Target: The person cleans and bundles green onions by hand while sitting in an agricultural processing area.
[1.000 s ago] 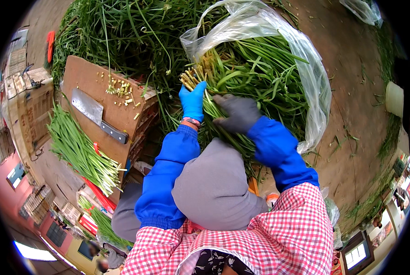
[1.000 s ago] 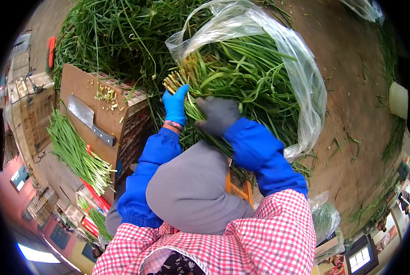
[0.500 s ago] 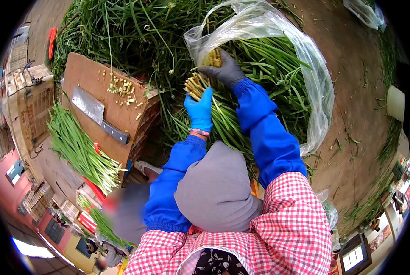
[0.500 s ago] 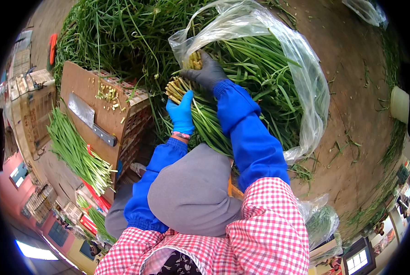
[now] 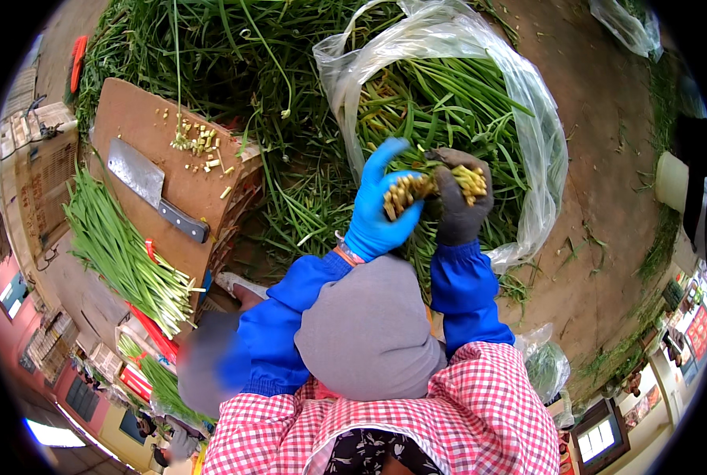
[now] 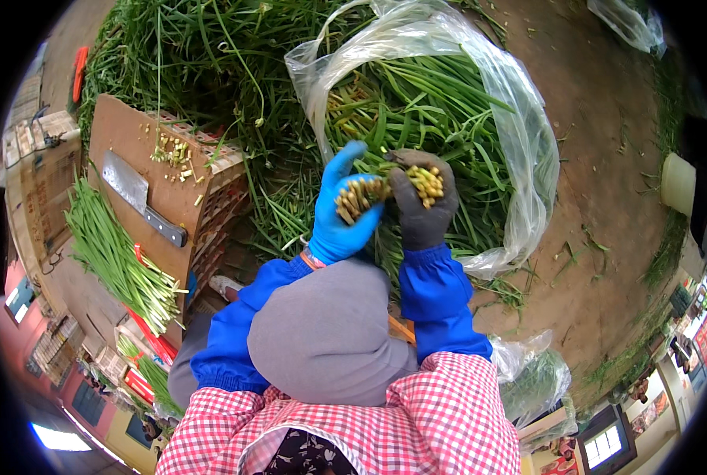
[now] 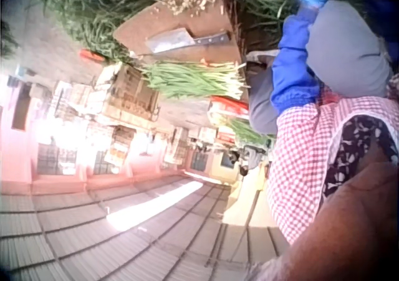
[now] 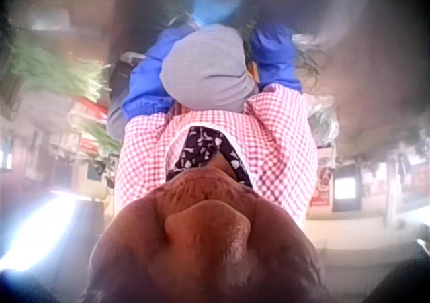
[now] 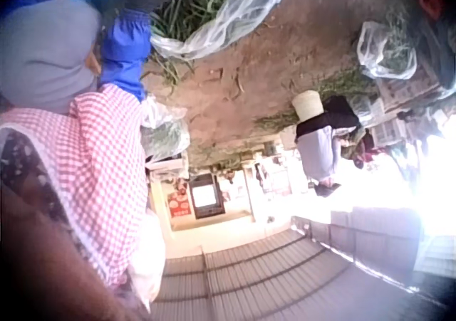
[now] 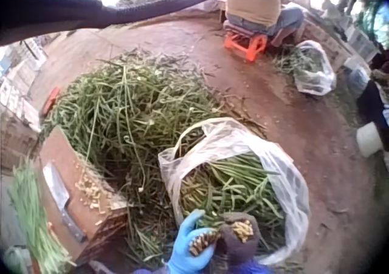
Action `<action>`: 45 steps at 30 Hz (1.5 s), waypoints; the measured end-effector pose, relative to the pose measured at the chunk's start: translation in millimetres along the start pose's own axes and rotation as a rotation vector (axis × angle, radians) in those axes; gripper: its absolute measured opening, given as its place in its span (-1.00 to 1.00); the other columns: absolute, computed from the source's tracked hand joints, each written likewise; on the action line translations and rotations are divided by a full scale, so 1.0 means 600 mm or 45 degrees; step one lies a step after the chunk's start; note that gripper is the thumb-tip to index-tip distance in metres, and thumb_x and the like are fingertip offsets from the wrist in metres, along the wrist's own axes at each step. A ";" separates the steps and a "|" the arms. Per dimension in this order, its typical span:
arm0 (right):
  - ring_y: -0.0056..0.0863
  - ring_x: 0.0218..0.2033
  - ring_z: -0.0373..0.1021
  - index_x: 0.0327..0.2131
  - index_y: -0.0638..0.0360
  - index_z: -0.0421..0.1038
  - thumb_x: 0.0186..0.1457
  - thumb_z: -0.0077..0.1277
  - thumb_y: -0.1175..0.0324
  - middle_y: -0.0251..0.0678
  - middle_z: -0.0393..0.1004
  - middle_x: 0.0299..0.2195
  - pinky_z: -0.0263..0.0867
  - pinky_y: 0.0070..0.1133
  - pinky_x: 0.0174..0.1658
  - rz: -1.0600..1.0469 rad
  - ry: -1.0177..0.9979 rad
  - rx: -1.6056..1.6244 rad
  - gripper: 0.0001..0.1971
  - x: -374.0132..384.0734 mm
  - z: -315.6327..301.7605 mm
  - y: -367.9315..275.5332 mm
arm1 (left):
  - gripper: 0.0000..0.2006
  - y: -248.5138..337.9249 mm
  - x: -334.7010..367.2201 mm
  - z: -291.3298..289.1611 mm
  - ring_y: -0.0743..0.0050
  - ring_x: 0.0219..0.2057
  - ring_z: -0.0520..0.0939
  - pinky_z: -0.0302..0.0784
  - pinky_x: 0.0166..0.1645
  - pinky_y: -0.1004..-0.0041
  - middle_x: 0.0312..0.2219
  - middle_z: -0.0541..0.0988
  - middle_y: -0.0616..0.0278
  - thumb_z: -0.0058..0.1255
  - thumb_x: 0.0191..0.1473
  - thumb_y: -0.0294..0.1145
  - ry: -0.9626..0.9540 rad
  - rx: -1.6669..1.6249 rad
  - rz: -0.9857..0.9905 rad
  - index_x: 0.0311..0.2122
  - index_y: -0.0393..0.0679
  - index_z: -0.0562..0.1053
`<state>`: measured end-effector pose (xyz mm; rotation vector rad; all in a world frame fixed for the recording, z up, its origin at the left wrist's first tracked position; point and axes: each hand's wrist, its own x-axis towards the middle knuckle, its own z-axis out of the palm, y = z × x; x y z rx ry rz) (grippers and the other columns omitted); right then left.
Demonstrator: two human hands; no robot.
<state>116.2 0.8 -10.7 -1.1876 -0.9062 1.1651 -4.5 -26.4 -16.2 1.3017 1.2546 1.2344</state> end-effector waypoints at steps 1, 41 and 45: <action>-0.55 -0.34 0.36 -0.33 0.21 0.29 -0.17 0.05 0.59 -0.23 0.40 -0.34 0.29 -0.63 -0.24 0.059 0.040 -0.051 -0.75 0.001 0.009 0.008 | -0.36 -0.004 0.000 0.007 0.34 -0.04 0.29 0.20 0.03 0.42 -0.03 0.21 0.15 -0.02 -0.26 -0.68 0.053 -0.294 -0.187 0.04 -0.25 0.12; -0.46 -0.29 0.38 -0.11 0.13 0.29 -0.08 -0.01 0.29 -0.24 0.43 -0.28 0.25 -0.59 -0.18 0.341 -0.880 -1.128 -0.61 0.043 -0.244 -0.097 | -0.59 0.319 -0.001 -0.373 0.09 -0.23 0.48 0.38 -0.10 0.19 -0.20 0.43 0.00 -0.23 -0.01 -0.18 0.981 -0.736 0.212 -0.12 -0.25 0.34; -0.56 -0.26 0.35 -0.14 0.23 0.31 0.01 -0.07 0.37 -0.30 0.43 -0.27 0.27 -0.63 -0.20 0.411 -0.661 -0.131 -0.70 -0.056 -0.174 -0.293 | -0.60 0.378 -0.033 -0.387 0.05 -0.22 0.47 0.37 -0.10 0.15 -0.19 0.43 -0.02 -0.21 -0.02 -0.20 1.004 -0.828 0.345 -0.12 -0.25 0.34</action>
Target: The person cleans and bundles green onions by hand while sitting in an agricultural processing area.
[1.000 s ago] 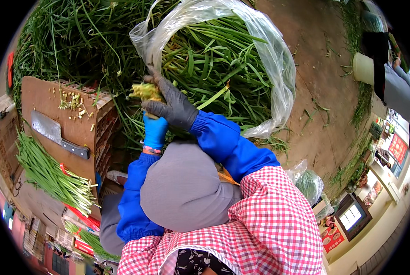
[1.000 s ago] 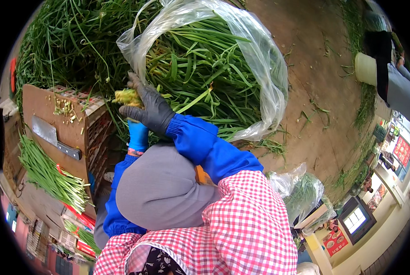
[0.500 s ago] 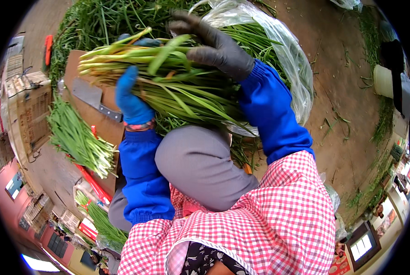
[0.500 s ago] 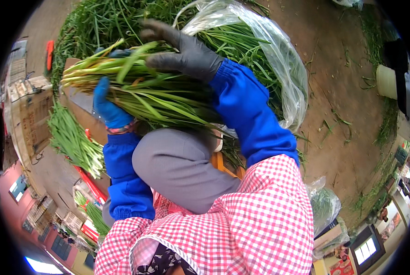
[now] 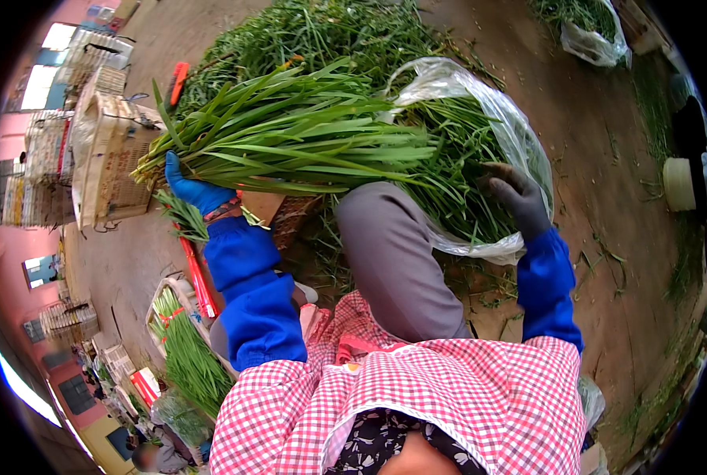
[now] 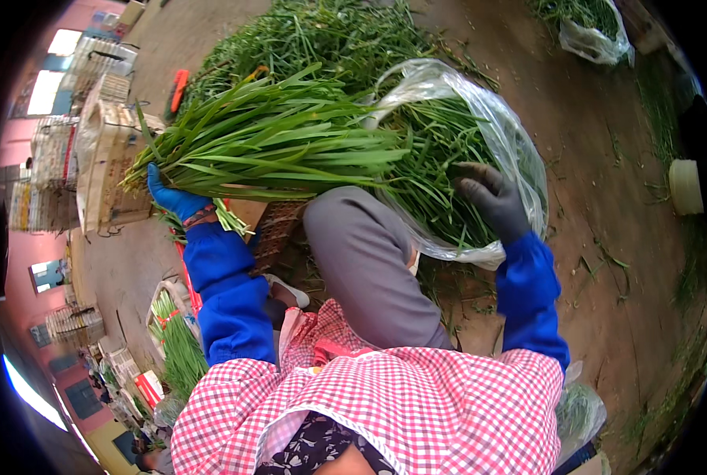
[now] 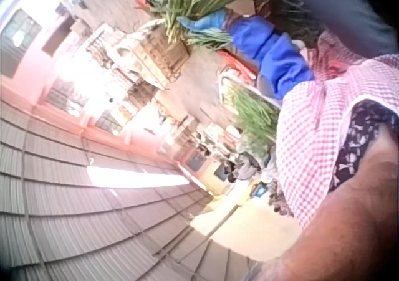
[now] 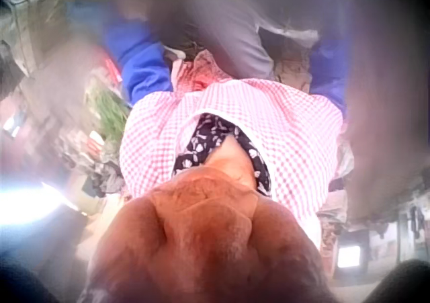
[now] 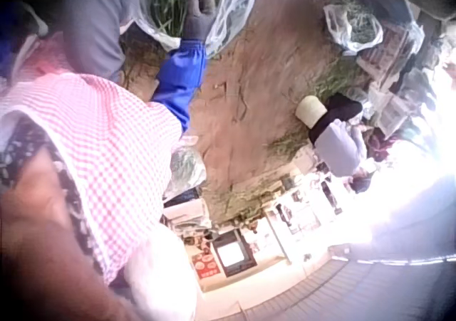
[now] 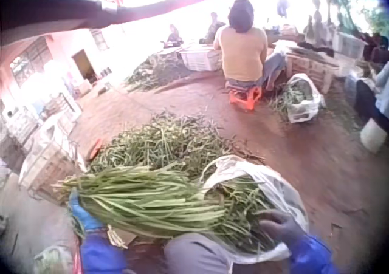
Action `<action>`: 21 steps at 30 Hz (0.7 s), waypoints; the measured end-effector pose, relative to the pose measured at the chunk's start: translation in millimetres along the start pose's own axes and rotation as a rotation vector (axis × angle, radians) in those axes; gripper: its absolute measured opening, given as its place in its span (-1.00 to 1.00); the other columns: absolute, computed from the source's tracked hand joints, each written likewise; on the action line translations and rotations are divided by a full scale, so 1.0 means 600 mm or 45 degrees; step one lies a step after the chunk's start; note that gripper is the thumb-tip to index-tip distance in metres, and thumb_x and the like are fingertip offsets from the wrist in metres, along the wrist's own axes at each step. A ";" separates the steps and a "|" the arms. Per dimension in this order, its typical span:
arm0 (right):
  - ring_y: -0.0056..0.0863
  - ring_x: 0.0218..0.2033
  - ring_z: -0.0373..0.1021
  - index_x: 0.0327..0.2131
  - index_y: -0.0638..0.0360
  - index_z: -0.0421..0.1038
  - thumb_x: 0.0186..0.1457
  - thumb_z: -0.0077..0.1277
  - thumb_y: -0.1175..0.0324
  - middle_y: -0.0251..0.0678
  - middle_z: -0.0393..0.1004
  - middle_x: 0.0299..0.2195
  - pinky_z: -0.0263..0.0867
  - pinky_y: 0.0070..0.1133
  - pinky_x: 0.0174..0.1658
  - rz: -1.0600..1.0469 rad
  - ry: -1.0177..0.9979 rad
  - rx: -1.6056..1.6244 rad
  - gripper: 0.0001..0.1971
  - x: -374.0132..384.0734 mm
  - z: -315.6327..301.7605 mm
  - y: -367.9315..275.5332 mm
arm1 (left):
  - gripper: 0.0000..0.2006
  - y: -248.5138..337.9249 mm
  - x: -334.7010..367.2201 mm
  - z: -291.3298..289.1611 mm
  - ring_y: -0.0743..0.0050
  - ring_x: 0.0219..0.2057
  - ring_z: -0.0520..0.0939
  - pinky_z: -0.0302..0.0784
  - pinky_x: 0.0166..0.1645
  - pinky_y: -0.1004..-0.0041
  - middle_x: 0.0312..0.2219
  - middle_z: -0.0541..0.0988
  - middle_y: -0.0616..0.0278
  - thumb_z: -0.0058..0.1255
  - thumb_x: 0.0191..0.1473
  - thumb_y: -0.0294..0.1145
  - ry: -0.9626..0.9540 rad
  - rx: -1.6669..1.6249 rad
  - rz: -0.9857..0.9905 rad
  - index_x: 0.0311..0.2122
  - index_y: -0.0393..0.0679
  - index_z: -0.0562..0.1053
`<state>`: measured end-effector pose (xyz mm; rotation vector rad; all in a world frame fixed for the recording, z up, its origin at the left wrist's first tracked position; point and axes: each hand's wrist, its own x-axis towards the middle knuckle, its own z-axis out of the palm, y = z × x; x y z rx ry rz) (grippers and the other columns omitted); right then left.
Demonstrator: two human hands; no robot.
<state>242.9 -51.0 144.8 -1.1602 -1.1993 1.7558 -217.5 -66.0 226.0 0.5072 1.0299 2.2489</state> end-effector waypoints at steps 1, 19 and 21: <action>-0.60 -0.27 0.35 -0.14 0.21 0.31 0.00 -0.04 0.35 -0.29 0.43 -0.28 0.28 -0.65 -0.24 -0.041 -0.039 0.003 -0.68 -0.029 0.037 -0.035 | -0.61 0.013 -0.012 0.009 0.05 -0.24 0.48 0.39 -0.11 0.16 -0.20 0.43 -0.03 -0.20 -0.01 -0.21 -0.009 -0.029 0.049 -0.13 -0.26 0.34; -0.22 -0.14 0.28 -0.10 0.14 0.21 -0.02 -0.12 -0.01 -0.15 0.29 -0.12 0.22 -0.29 -0.05 -0.007 -0.649 1.900 -0.50 0.077 0.468 0.131 | -0.59 0.105 -0.347 -0.053 0.16 -0.18 0.45 0.36 -0.09 0.16 -0.20 0.42 0.10 -0.03 -0.10 -0.35 0.060 -0.258 -0.015 -0.09 -0.18 0.29; -0.16 -0.18 0.31 -0.11 0.18 0.23 -0.02 -0.10 0.07 -0.10 0.33 -0.15 0.25 -0.23 -0.07 -0.063 -0.414 1.542 -0.53 0.005 0.463 0.080 | -0.61 0.094 -0.382 -0.098 0.18 -0.17 0.45 0.36 -0.08 0.17 -0.20 0.43 0.13 -0.03 -0.10 -0.35 0.235 -0.245 -0.136 -0.10 -0.18 0.30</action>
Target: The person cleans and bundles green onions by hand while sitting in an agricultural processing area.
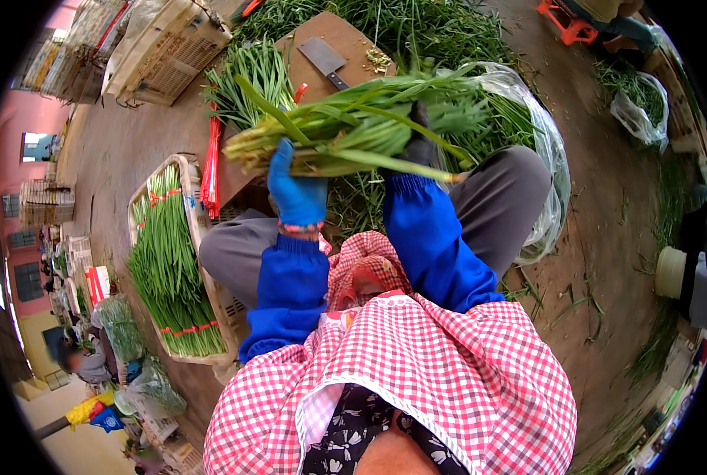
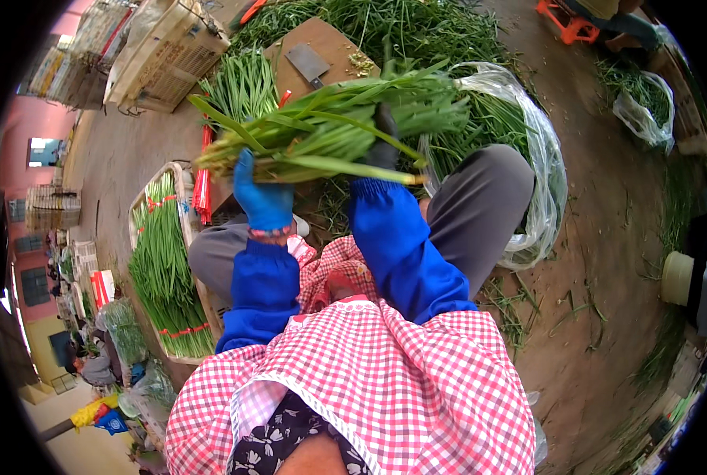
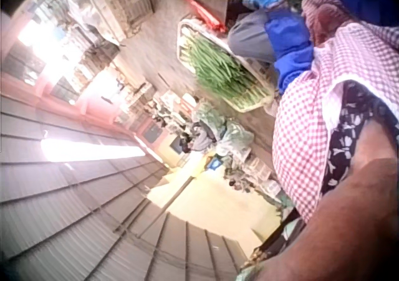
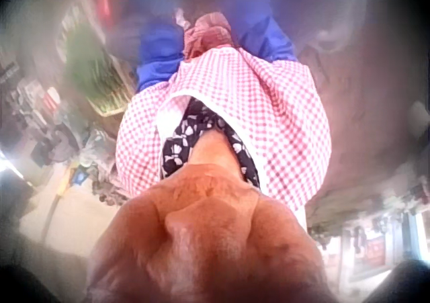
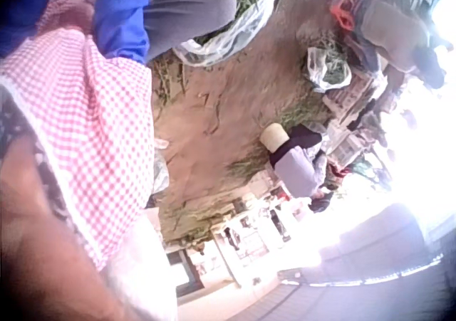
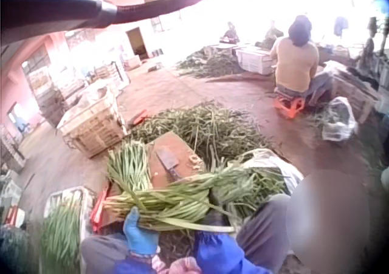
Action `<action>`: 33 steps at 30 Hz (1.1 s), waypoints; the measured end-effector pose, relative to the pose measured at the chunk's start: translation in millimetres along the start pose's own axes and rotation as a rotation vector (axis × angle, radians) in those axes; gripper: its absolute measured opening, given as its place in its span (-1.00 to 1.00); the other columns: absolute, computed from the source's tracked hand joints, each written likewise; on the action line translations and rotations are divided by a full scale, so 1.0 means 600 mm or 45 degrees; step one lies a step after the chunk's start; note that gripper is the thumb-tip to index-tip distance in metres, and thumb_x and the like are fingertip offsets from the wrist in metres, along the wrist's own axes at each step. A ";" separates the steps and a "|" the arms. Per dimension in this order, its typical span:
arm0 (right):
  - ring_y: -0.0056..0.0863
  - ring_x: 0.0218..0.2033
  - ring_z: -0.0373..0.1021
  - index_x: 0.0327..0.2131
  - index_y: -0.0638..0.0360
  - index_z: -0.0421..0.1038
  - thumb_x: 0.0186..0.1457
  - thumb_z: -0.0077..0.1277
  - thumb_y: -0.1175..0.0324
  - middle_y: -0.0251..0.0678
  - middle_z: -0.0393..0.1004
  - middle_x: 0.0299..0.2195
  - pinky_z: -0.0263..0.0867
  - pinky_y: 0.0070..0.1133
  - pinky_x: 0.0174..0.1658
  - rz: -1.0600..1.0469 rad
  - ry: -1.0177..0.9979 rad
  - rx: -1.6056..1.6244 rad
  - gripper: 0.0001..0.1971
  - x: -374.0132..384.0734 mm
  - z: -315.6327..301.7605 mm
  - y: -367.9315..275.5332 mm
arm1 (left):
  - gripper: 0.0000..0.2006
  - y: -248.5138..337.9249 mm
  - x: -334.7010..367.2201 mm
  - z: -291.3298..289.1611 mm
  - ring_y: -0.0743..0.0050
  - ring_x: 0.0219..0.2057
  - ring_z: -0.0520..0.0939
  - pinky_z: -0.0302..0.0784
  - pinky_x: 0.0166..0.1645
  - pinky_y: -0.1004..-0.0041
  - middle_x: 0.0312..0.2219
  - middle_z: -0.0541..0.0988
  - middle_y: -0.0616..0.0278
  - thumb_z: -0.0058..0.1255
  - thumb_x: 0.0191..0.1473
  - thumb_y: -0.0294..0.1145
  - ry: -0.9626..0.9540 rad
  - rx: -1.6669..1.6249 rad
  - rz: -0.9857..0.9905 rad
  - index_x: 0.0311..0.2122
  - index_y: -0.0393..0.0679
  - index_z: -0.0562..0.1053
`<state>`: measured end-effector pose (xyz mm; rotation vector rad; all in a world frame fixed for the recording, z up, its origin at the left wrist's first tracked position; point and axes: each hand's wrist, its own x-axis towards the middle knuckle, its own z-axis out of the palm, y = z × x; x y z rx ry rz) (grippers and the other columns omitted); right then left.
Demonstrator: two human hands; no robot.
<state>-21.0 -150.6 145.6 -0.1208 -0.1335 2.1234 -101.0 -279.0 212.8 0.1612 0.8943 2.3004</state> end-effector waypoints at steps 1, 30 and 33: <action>-0.17 -0.14 0.29 -0.07 0.20 0.20 -0.02 -0.08 0.16 -0.09 0.31 -0.13 0.19 -0.20 -0.03 0.105 -0.171 0.231 -0.54 -0.011 -0.009 -0.003 | -0.61 -0.002 -0.004 -0.035 0.19 -0.18 0.45 0.35 -0.08 0.16 -0.21 0.43 0.15 -0.05 -0.08 -0.32 -0.018 0.021 -0.100 -0.09 -0.16 0.30; -0.44 -0.42 0.40 -0.28 0.25 0.38 -0.13 0.02 0.25 -0.28 0.45 -0.38 0.32 -0.56 -0.31 0.039 -0.510 -1.206 -0.67 0.271 0.249 -0.006 | -0.64 0.102 0.320 0.186 0.51 -0.25 0.45 0.34 -0.12 0.51 -0.25 0.46 0.26 0.00 -0.04 -0.32 -1.140 1.389 0.380 -0.09 -0.16 0.34; -0.48 -0.43 0.39 -0.30 0.26 0.39 -0.20 0.10 0.31 -0.31 0.46 -0.40 0.33 -0.58 -0.33 0.021 -0.684 -1.469 -0.67 0.281 0.342 0.019 | -0.61 0.114 0.396 0.184 0.61 -0.24 0.43 0.36 -0.16 0.55 -0.26 0.47 0.33 0.08 -0.11 -0.46 -1.278 1.076 0.469 -0.10 -0.17 0.33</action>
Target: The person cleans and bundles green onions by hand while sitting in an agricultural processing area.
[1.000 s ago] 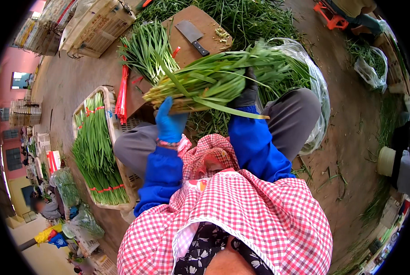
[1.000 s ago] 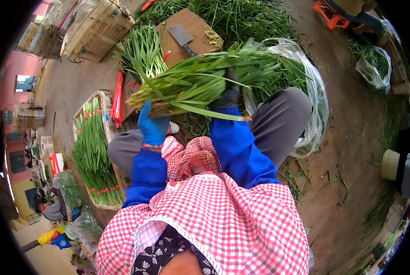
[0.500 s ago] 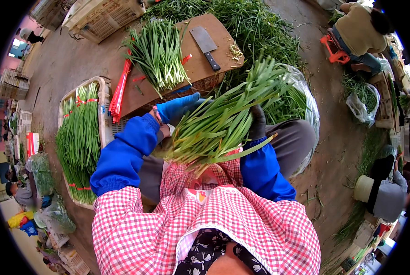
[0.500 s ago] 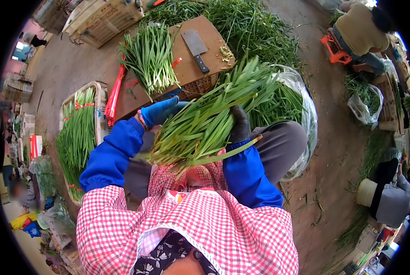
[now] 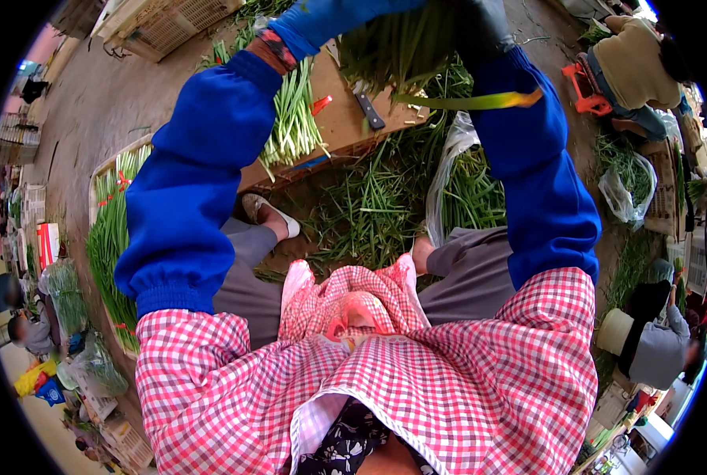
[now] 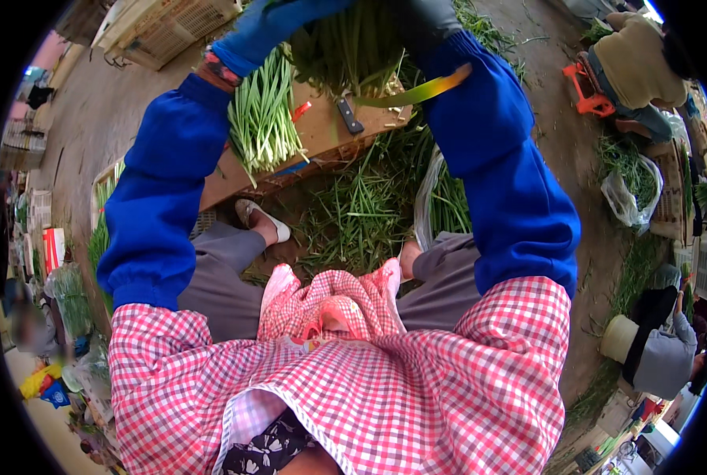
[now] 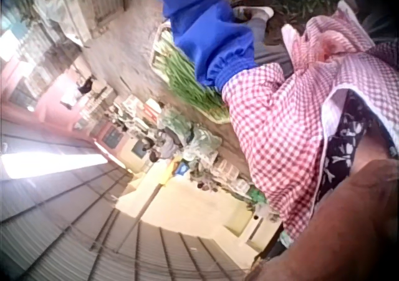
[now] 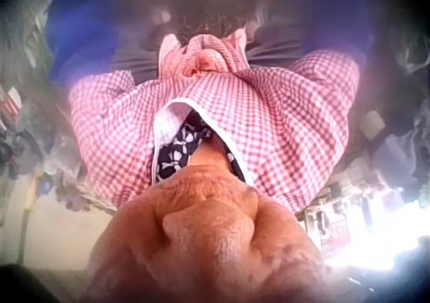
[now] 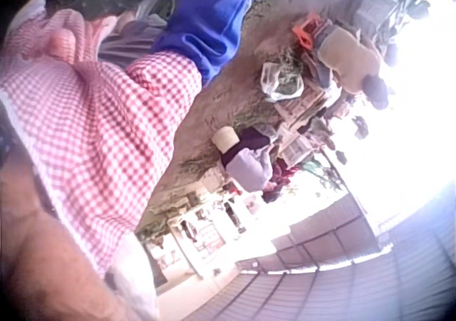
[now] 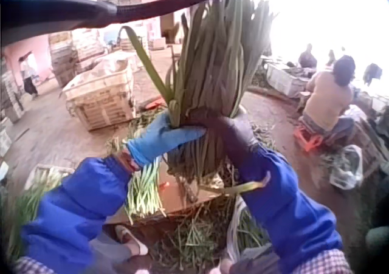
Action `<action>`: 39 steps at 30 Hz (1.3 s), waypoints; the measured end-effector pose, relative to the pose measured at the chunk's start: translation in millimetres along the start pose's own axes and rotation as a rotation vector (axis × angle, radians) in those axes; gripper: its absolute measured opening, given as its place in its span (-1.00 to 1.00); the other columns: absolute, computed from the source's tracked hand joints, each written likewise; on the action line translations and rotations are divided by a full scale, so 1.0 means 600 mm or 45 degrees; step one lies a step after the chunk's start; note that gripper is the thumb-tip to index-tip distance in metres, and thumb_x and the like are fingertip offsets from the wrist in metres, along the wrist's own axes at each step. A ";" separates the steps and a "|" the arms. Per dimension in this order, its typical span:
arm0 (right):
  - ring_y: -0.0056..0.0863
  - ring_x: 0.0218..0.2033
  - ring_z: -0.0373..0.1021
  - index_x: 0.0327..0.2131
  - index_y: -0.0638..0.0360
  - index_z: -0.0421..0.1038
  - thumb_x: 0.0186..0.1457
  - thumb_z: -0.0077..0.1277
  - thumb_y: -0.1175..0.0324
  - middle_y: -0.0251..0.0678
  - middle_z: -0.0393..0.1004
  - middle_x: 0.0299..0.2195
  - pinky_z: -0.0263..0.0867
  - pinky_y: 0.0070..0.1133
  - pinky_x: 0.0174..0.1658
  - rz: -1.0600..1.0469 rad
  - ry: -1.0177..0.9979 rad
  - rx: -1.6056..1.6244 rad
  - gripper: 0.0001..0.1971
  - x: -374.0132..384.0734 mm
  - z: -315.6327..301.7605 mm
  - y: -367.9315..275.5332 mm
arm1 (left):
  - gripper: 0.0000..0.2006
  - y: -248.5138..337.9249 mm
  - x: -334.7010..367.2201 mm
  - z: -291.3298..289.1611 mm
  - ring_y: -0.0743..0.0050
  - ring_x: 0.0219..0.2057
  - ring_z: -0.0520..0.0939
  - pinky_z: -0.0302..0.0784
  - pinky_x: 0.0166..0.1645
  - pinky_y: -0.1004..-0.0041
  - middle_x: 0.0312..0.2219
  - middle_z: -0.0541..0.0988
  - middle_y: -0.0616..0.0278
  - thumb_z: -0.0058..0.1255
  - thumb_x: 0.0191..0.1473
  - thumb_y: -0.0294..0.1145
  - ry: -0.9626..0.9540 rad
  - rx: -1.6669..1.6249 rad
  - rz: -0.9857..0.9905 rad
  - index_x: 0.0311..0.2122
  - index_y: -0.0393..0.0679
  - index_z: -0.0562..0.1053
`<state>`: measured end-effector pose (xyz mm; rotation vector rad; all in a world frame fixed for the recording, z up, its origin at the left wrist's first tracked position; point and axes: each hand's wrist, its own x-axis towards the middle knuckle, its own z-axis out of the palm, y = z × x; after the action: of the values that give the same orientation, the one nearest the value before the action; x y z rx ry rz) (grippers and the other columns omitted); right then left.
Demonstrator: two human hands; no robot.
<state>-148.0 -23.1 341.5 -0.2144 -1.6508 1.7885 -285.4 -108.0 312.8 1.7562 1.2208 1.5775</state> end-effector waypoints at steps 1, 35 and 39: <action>-0.49 -0.43 0.39 -0.31 0.26 0.39 -0.22 0.12 0.33 -0.31 0.46 -0.40 0.33 -0.58 -0.32 0.002 -0.010 -0.144 -0.66 0.005 0.004 -0.014 | -0.60 -0.005 0.005 -0.009 0.60 -0.24 0.43 0.36 -0.16 0.54 -0.26 0.47 0.33 0.08 -0.11 -0.46 0.016 -0.014 -0.013 -0.09 -0.17 0.32; -0.53 -0.33 0.35 -0.19 0.22 0.36 -0.14 0.09 0.04 -0.38 0.44 -0.33 0.26 -0.56 -0.22 0.337 -0.597 0.295 -0.49 0.050 -0.031 0.157 | -0.59 0.026 -0.018 -0.055 0.49 -0.23 0.48 0.40 -0.14 0.50 -0.26 0.48 0.21 0.06 -0.09 -0.27 0.115 -0.382 -0.759 -0.12 -0.23 0.34; -0.41 -0.15 0.24 -0.06 0.09 0.24 -0.18 -0.18 -0.29 -0.25 0.31 -0.16 0.14 -0.53 -0.09 0.219 -0.739 -0.801 -0.28 0.006 -0.006 0.119 | -0.66 0.053 -0.081 -0.029 0.44 -0.33 0.53 0.45 -0.22 0.48 -0.36 0.51 0.20 0.06 -0.11 -0.29 0.385 -0.463 -0.919 -0.20 -0.21 0.40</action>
<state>-174.5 -15.2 275.6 -0.1172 -2.6630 1.4674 -289.6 -168.5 317.3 0.7367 1.3817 1.5026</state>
